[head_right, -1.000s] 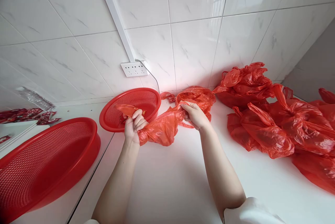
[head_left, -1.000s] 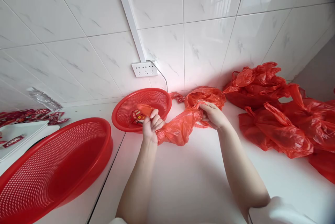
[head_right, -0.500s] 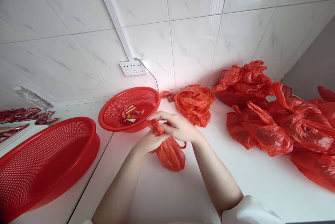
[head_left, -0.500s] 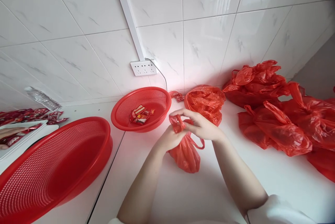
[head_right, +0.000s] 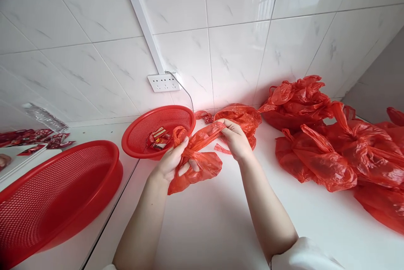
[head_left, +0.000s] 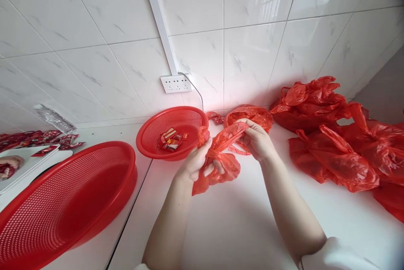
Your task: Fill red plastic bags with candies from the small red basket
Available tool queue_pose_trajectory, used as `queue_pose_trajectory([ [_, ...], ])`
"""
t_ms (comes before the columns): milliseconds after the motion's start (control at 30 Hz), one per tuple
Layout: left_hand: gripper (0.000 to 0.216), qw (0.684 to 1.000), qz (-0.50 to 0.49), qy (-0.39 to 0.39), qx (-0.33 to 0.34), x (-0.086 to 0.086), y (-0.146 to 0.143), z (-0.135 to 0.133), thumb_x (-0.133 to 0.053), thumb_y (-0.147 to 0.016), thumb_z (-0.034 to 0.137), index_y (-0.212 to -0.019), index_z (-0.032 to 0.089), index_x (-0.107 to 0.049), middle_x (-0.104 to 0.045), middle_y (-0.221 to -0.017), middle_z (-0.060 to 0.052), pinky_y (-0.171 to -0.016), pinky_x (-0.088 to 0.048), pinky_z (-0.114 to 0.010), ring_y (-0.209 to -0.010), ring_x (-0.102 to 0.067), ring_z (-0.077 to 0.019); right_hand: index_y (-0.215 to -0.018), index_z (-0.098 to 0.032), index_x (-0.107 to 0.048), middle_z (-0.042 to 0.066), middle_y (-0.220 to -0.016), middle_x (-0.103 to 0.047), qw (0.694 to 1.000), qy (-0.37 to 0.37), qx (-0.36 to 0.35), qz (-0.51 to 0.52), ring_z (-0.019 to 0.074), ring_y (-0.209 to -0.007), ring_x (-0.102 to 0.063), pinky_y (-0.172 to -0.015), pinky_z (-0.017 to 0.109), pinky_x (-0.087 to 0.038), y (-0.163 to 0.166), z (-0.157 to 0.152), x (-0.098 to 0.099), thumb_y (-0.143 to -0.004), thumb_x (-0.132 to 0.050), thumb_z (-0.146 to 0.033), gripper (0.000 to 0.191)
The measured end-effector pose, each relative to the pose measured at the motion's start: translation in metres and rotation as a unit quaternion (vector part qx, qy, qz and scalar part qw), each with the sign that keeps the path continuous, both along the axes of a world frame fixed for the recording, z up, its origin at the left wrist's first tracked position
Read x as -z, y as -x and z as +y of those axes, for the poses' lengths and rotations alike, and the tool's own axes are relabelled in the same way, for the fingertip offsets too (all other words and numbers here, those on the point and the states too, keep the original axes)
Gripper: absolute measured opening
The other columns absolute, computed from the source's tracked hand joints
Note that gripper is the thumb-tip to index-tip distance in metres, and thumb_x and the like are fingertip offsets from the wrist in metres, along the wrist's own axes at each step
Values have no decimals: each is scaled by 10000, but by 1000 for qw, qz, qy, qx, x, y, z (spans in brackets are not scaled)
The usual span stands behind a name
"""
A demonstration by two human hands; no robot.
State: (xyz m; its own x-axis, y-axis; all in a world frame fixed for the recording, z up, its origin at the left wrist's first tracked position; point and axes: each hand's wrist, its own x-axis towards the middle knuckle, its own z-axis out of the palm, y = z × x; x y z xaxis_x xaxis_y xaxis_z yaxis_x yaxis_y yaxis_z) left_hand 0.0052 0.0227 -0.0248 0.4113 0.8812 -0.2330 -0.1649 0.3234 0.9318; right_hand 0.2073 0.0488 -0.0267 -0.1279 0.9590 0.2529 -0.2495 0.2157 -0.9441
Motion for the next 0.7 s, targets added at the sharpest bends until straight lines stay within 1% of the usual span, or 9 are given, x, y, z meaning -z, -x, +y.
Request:
queue_pose_trajectory([
  [100, 497, 999, -13, 34, 21, 0, 4, 3, -517, -859, 594, -773, 129, -670, -579, -384, -66, -286, -168, -182, -214, -310, -58, -909, -230, -557, 18, -831, -623, 994, 56, -35, 87, 169, -752, -605, -721, 314, -512, 8, 2, 1, -812, -592, -416, 213],
  [167, 485, 997, -40, 63, 30, 1, 7, 5, -519, -859, 584, -782, 133, -679, -585, -403, -64, -308, -258, -186, -256, -408, -92, -965, -238, -548, 27, -848, -630, 992, 76, -55, 89, 177, -741, -609, -689, 319, -513, 11, 3, 2, -834, -537, -451, 250],
  [267, 432, 987, -111, 102, 61, 2, 11, 6, -594, -829, 550, -1053, 193, -683, -684, -601, -64, -456, -451, -242, -481, -637, -187, -946, -249, -541, 27, -800, -618, 996, 37, -22, 73, 191, -728, -609, -704, 342, -506, 11, 2, 3, -848, -479, -530, 304],
  [367, 496, 981, -168, 89, 35, 0, 11, 4, -659, -815, 468, -1262, 263, -596, -706, -753, -50, -601, -508, -281, -615, -676, -193, -859, -269, -514, -8, -641, -557, 995, -57, 24, 72, 188, -622, -574, -700, 366, -489, 3, -6, 3, -813, -543, -574, 310],
  [433, 505, 980, -193, 46, -24, -4, 9, 1, -650, -834, 417, -1306, 257, -573, -703, -792, -47, -633, -505, -271, -589, -641, -153, -888, -282, -526, -48, -523, -491, 993, -101, -14, 61, 171, -517, -517, -686, 381, -477, -4, -14, 2, -803, -605, -533, 276],
  [500, 498, 973, -222, 16, -67, -9, 7, -1, -621, -857, 396, -1333, 265, -554, -707, -843, -48, -651, -504, -264, -559, -593, -117, -1005, -283, -553, -68, -480, -480, 989, -107, -96, 26, 157, -482, -487, -707, 399, -469, -8, -20, -1, -818, -640, -447, 263],
  [567, 481, 964, -256, 12, -75, -13, 5, -3, -579, -888, 387, -1357, 289, -528, -709, -921, -57, -674, -505, -261, -562, -561, -96, -1125, -265, -548, -64, -501, -504, 983, -79, -167, -5, 150, -509, -486, -724, 400, -459, -9, -21, -3, -836, -640, -374, 322],
  [600, 471, 960, -271, 13, -72, -14, 4, -4, -556, -905, 380, -1366, 294, -516, -705, -950, -62, -679, -503, -253, -571, -553, -89, -1147, -258, -544, -64, -514, -495, 982, -57, -182, -8, 142, -518, -473, -707, 381, -453, -9, -20, -4, -844, -631, -349, 328],
  [700, 456, 952, -302, 9, -54, -12, 2, -3, -511, -930, 353, -1379, 277, -499, -670, -876, -46, -646, -475, -210, -584, -539, -77, -1117, -244, -555, -71, -556, -413, 983, -2, -183, -6, 113, -531, -413, -609, 291, -409, -7, -12, -2, -847, -584, -268, 272],
])
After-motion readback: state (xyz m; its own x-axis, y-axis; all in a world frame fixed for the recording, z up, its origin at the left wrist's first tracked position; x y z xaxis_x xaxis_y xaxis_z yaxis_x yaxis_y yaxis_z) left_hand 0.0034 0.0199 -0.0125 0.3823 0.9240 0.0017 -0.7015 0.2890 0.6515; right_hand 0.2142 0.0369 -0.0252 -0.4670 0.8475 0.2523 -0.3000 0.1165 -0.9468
